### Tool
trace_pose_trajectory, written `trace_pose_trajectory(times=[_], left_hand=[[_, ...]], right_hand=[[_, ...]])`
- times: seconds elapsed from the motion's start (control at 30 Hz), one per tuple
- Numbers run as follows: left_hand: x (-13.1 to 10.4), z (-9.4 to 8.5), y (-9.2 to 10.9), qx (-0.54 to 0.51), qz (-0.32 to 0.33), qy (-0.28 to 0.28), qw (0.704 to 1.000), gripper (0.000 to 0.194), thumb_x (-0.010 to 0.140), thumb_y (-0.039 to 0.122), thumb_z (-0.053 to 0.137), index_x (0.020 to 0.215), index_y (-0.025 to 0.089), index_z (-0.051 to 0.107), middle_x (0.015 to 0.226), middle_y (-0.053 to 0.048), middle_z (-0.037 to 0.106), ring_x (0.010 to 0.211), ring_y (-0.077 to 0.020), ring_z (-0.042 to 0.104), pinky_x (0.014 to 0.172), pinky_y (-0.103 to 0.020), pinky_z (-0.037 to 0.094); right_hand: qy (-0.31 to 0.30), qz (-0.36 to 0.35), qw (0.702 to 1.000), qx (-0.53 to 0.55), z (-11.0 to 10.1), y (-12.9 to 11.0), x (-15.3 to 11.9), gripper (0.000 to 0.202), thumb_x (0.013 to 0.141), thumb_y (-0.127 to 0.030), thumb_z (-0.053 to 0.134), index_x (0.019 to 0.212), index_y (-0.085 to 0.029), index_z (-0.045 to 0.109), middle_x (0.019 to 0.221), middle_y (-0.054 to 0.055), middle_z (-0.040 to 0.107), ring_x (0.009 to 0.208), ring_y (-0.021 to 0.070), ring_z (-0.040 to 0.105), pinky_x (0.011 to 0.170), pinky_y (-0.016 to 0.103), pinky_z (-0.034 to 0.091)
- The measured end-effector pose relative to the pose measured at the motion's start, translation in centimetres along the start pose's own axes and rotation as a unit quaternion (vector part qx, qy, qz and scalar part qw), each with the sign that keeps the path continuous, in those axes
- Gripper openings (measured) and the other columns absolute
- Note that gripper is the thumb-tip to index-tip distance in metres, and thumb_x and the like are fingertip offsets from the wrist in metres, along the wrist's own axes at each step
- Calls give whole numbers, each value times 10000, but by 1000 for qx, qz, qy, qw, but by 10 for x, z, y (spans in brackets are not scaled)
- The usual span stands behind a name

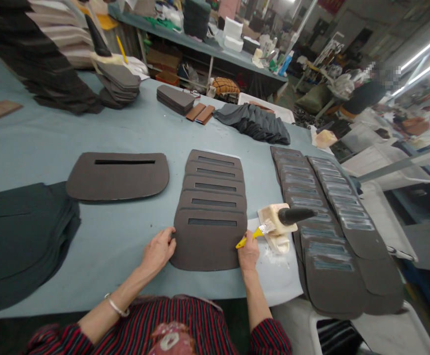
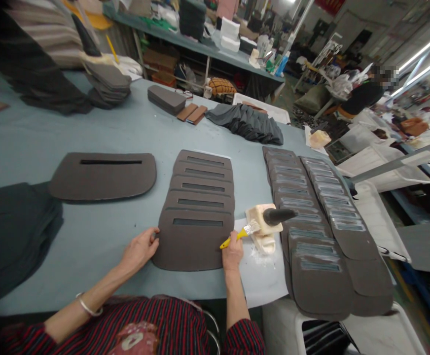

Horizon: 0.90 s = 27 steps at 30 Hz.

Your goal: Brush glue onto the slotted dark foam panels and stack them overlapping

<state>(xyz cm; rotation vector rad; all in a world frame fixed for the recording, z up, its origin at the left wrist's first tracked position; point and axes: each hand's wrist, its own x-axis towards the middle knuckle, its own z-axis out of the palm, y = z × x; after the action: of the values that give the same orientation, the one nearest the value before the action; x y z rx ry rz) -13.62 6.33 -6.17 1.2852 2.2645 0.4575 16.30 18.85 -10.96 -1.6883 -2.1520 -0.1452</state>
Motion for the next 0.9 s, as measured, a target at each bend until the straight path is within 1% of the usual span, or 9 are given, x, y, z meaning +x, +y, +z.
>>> trace_pose_trajectory(times=[0.17, 0.3, 0.37, 0.47, 0.53, 0.6, 0.73, 0.9], left_hand=[[-1, 0, 1, 2, 0, -2, 1000, 276, 855, 265, 415, 1102, 221, 530, 887, -35, 614, 771, -164, 566, 706, -292, 414], [-3, 0, 1, 7, 2, 16, 1000, 274, 864, 275, 406, 1103, 229, 531, 969, -51, 586, 807, -172, 563, 702, -294, 413], [-4, 0, 1, 3, 8, 24, 1000, 274, 865, 271, 403, 1103, 227, 530, 989, -56, 572, 816, -172, 562, 709, -294, 417], [-4, 1, 1, -8, 12, 32, 999, 274, 863, 257, 405, 1104, 223, 531, 978, -54, 561, 815, -171, 563, 728, -296, 427], [-4, 2, 0, -11, 9, 31, 999, 273, 862, 254, 408, 1103, 226, 535, 974, -53, 559, 817, -172, 565, 722, -294, 428], [-4, 2, -1, -11, 5, 29, 1000, 276, 862, 254, 412, 1107, 227, 537, 980, -53, 561, 817, -171, 565, 713, -291, 426], [-6, 0, -3, -17, 11, 31, 999, 282, 865, 259, 404, 1113, 227, 535, 992, -58, 565, 814, -170, 564, 729, -295, 431], [-7, 1, -3, -27, 7, 26, 999, 276, 858, 284, 416, 1096, 241, 547, 979, -49, 579, 837, -170, 579, 721, -279, 445]], right_hand=[[6, -20, 1000, -18, -4, -2, 2, 233, 874, -103, 394, 1014, -176, 565, 782, 54, 535, 757, 187, 457, 632, 274, 323], [9, -24, 999, -29, -7, -3, 3, 221, 891, -121, 400, 1023, -179, 567, 831, 71, 567, 814, 207, 454, 656, 285, 323], [13, -29, 999, -29, -7, -4, 3, 212, 891, -119, 404, 1011, -174, 570, 905, 88, 590, 829, 211, 451, 681, 293, 332], [37, -47, 998, -11, -5, -4, 3, 175, 884, -119, 423, 959, -160, 575, 1054, 116, 601, 864, 217, 451, 734, 315, 342], [51, -54, 997, -2, -4, -3, 3, 174, 873, -107, 425, 939, -155, 579, 1104, 127, 597, 872, 221, 453, 739, 327, 336], [53, -58, 997, -1, -2, -3, 3, 212, 849, -77, 415, 951, -157, 583, 1108, 126, 602, 868, 223, 457, 724, 331, 325], [33, -65, 997, -1, 0, -1, 2, 282, 792, -28, 410, 969, -168, 580, 1105, 110, 612, 872, 226, 464, 706, 328, 305], [27, -67, 997, 6, 0, 0, 1, 273, 793, -31, 409, 970, -163, 570, 1117, 117, 609, 874, 226, 454, 722, 329, 310]])
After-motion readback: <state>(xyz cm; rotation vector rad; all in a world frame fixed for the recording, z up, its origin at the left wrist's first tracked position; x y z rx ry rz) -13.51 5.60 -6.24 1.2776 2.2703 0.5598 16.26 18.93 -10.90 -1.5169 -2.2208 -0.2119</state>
